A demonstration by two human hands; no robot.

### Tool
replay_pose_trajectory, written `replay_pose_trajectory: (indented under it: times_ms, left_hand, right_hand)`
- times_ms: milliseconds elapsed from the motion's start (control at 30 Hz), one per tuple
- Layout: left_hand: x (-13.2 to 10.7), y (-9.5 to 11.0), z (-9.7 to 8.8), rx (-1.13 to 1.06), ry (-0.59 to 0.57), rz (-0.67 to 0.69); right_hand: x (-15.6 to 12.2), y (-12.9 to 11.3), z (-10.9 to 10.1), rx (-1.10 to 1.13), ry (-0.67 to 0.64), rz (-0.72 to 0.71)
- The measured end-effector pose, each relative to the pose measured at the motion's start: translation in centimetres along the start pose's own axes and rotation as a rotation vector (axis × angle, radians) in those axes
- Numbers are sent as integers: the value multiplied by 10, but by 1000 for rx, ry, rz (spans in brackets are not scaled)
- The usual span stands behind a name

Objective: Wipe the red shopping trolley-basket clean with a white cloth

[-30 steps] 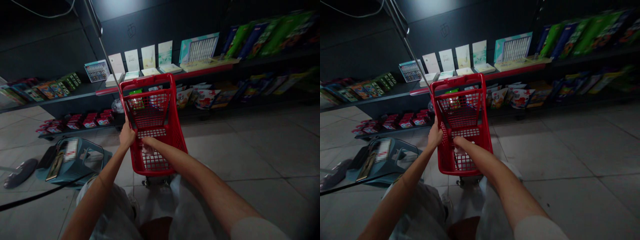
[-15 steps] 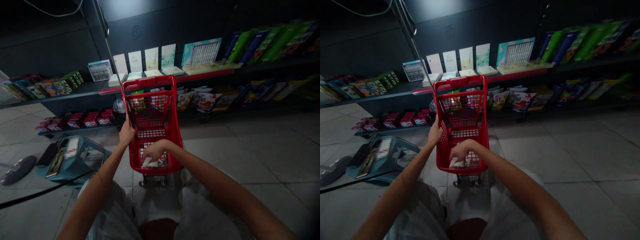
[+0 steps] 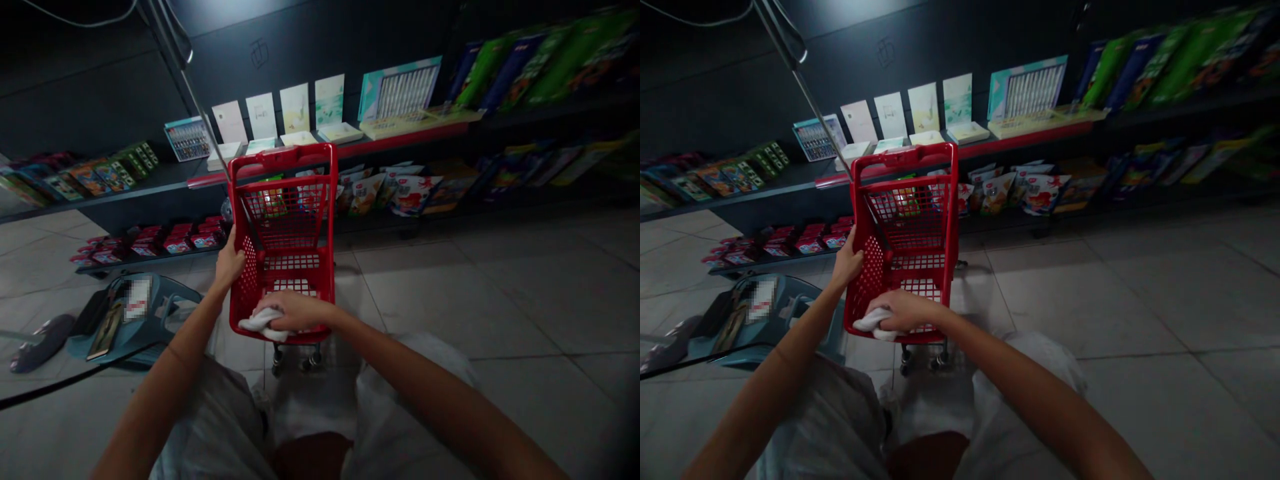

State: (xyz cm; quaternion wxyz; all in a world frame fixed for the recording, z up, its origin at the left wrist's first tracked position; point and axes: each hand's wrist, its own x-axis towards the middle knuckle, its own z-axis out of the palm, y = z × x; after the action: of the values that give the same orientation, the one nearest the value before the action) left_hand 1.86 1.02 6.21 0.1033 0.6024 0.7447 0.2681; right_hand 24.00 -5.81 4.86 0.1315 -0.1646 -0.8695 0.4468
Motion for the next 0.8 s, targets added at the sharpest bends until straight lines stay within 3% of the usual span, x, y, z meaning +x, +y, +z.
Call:
replay_pose_trajectory:
  times_ms: [133,267,333,433,467,533,700,800]
  left_hand:
    - [-3,-5,-8,47,67,89]
    - [-38,6,-17,165,129,234]
    - [-68,15,-18,157,73,317]
    - [-113,24,-12,139,-192,372]
    - [-125,25,-9,152,-289,357]
    - [-142,24,-6,196,-365,312]
    - [-154,11,-4,285,-284,481]
    - [-154,3,-3,302,-303,599]
  right_hand:
    - [7,-1,5,-97,-9,-45]
    - [4,-2,3,-218,-24,-46]
    - [2,-4,4,-256,-54,-46]
    - [0,-10,7,-362,-116,80]
    - [0,-12,7,-405,-137,135]
    - [-1,-18,6,-469,-182,207]
    - [-5,-26,-1,-513,-267,266]
    - [-6,-23,-1,-519,-269,328]
